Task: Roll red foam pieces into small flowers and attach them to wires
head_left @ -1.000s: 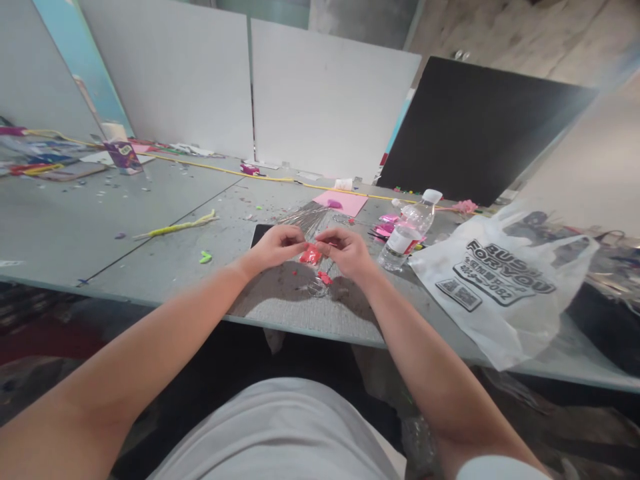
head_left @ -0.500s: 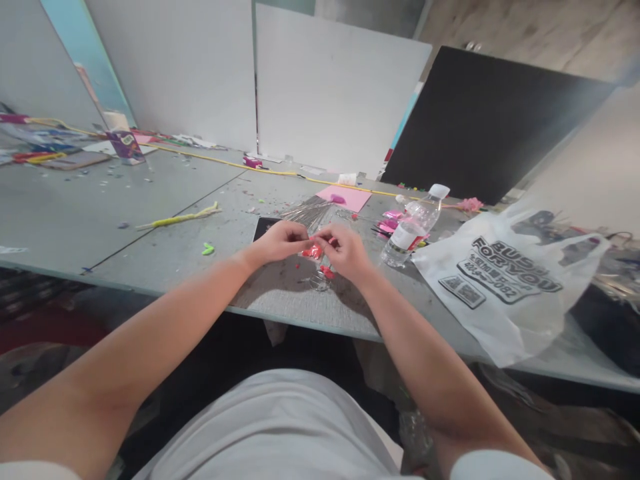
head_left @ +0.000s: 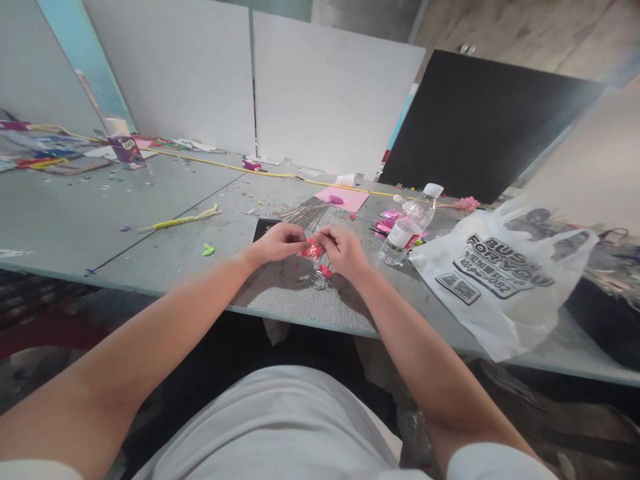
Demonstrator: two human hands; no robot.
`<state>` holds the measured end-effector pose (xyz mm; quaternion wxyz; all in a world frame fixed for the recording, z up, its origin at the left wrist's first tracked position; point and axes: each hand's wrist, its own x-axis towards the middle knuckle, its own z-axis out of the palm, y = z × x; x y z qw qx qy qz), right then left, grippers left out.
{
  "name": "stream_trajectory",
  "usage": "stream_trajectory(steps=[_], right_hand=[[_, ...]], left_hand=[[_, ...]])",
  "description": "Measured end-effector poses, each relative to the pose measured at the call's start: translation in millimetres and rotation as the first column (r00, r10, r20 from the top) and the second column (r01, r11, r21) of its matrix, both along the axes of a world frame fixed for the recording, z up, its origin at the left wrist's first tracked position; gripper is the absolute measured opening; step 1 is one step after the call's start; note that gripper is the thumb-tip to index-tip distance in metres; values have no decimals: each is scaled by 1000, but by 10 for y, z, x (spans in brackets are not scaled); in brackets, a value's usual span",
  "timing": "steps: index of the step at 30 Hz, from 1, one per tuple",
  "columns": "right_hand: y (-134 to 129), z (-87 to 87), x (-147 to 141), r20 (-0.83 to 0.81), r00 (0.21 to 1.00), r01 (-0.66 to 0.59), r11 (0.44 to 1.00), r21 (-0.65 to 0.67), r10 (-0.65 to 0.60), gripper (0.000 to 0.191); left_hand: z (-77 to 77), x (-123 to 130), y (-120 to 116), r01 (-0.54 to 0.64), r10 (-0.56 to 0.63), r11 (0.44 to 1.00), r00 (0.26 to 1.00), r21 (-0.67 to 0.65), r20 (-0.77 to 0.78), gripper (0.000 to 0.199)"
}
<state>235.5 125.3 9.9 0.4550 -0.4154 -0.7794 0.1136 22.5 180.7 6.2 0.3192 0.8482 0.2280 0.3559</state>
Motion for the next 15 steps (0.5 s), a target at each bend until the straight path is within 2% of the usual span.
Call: stream_trajectory(steps=[7,9,15], right_hand=[[-45,-28,-38,-69,998,-13,999,-30,11,10],[-57,-19,-41,-51,999,-18,1000,-25,17,12],[-24,-33,-54,76,995,-82,977,195,68,18]], left_hand=[[1,-7,0,6,-6,999,1000,-44,9,41],[4,-7,3,11,-10,998,1000,-55,10,40],[1,-4,-18,33,-29,994,999,-99,39,37]])
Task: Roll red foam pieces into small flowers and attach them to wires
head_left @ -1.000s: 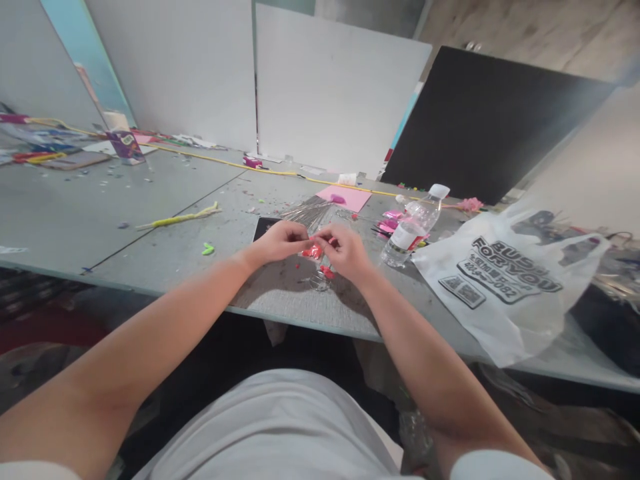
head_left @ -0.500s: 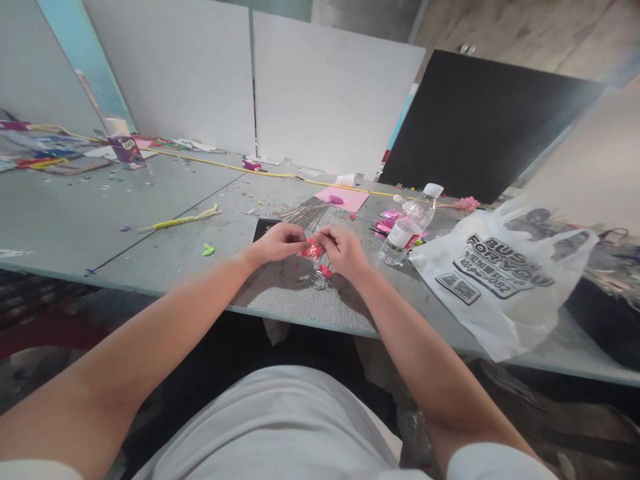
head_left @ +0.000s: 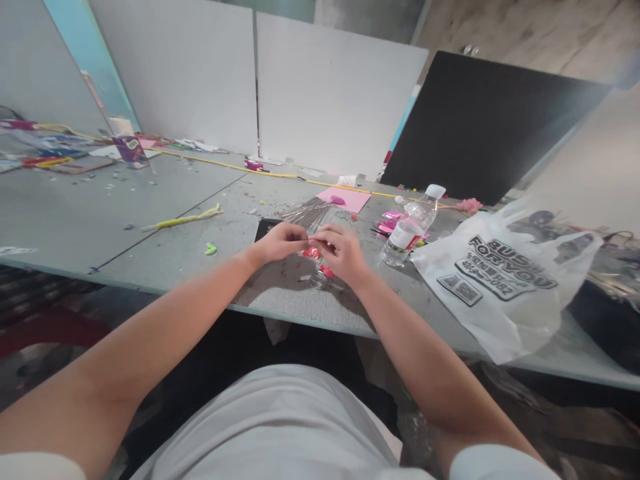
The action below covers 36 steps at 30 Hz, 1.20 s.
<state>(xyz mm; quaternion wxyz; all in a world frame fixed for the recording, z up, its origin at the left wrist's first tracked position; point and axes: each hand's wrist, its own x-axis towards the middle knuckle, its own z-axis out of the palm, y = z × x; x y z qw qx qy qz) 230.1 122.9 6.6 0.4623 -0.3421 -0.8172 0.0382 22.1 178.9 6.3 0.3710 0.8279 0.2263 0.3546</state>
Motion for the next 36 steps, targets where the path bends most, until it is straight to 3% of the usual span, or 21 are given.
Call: stream_trajectory(steps=[7,13,20,25,28,32,36], right_hand=[[20,-49,-11,-38,995,-88,996,18,89,21],[48,3,49,-92,988,-142,971,-193,126,13],[46,60,124,-41,987,-157,919,-363,153,6],[63,28,99,-227,973,-165,817,-552,43,23],[80,6,93,-382,924,-278,734,-620,28,35],[73,9,102,-652,755,-554,606,-571,75,36],[19,47,116,-708,678,-678,540,-499,197,45]], left_hand=[[2,-12,-40,28,-26,999,999,-32,42,34],[-6,-27,-6,78,-78,997,997,-15,7,30],[7,-3,-58,100,-92,986,994,133,-62,29],[41,2,-113,46,-36,964,998,263,-44,27],[74,12,-148,-20,16,948,1000,317,15,23],[105,4,-169,-89,43,932,990,352,137,33],[118,-54,-153,-92,32,931,985,352,170,37]])
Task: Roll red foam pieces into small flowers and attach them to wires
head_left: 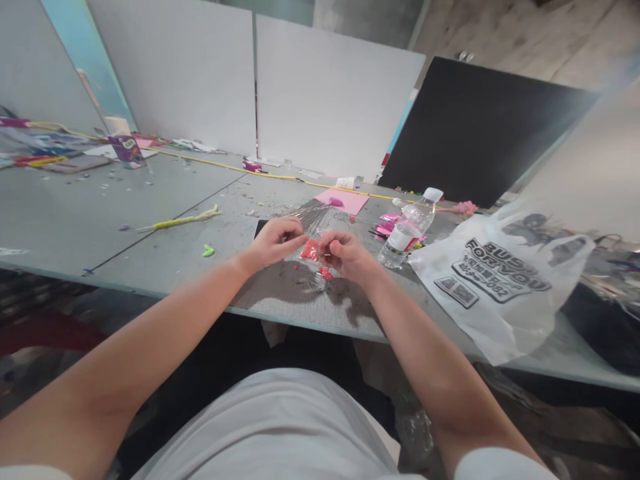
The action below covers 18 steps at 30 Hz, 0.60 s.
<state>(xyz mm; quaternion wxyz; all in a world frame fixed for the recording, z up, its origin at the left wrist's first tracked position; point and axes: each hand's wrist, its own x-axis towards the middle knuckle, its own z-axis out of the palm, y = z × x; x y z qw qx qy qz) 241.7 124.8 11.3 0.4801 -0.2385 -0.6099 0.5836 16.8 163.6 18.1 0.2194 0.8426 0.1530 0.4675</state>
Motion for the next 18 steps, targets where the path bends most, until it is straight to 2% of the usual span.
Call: stream_trajectory(steps=[4,8,10,13,15,18], right_hand=[[-33,20,-11,-64,989,-124,987,99,130,52],[-20,10,-31,-71,972,-209,959,193,226,55],[-15,12,-21,-71,965,-231,946,227,252,55],[-18,34,27,-83,962,-233,937,260,262,50],[-19,54,67,-96,961,-223,935,274,258,45],[-13,69,105,-109,961,-216,933,287,256,40]], left_hand=[[15,-71,26,-38,37,999,997,-9,-62,37],[21,-153,77,-42,65,994,968,98,-242,22],[8,-219,123,-16,53,995,923,102,-380,14],[-30,-350,223,-22,29,1000,826,20,-564,13],[-55,-436,296,-50,31,999,774,-14,-632,18],[-71,-505,361,-59,23,998,744,-32,-668,23]])
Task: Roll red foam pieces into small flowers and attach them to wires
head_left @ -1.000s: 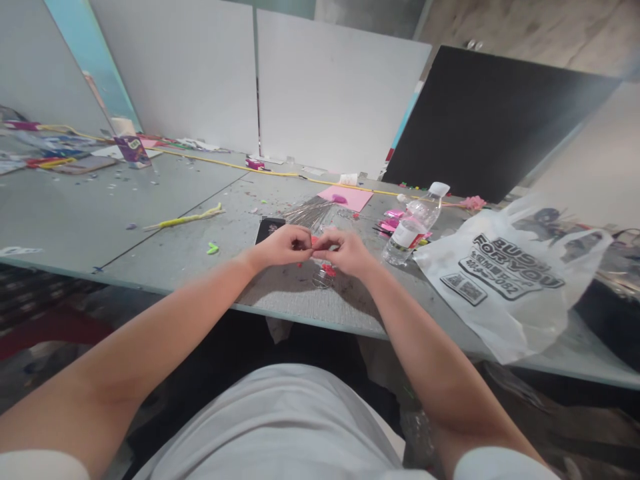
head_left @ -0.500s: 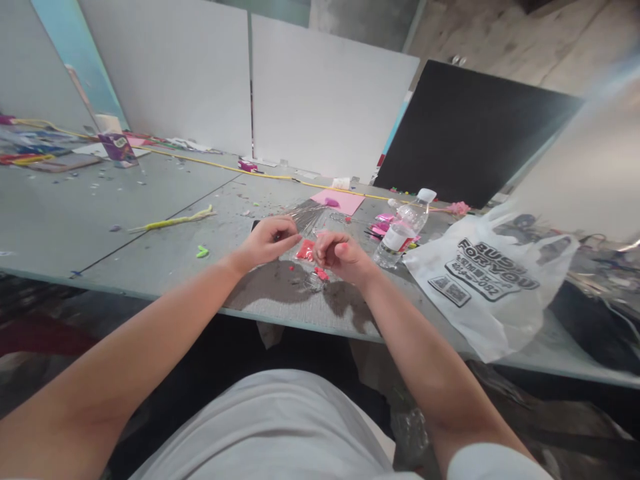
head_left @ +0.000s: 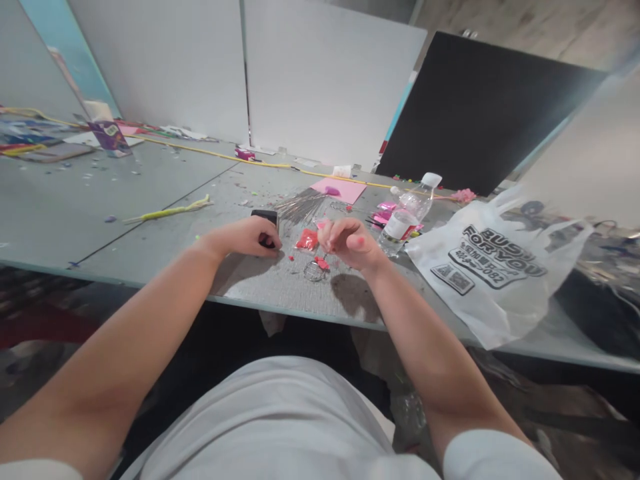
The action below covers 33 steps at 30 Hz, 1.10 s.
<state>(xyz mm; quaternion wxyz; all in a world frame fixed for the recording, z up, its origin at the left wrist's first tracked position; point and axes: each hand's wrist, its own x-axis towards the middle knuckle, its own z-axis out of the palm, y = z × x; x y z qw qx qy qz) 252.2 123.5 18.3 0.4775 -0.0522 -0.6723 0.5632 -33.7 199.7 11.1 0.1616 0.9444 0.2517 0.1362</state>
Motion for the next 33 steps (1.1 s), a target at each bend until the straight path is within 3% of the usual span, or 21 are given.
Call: stream_trajectory(steps=[9,16,21,25,28,30,33], right_hand=[[10,-25,-10,40,999,5,1000,25,-6,35],[13,-42,-22,60,998,3,999,45,-6,34],[-17,-19,-39,95,995,31,999,35,-34,39],[-71,51,-43,92,989,115,993,-7,-113,38],[-128,121,-60,46,963,268,963,-12,-267,33],[-179,163,-82,23,934,357,934,-21,-357,27],[-269,204,-135,-3,927,375,927,-14,-375,20]], left_hand=[[0,212,-143,63,-62,997,997,36,-39,24],[-36,226,-116,101,-100,995,994,8,-46,24],[-76,275,-109,127,-126,992,991,-22,37,20],[2,285,-174,114,-108,993,976,-20,187,19],[103,302,-338,60,-59,998,881,12,469,19],[141,351,-513,50,-31,999,719,-7,694,19],[133,472,-815,112,-52,994,514,-7,856,11]])
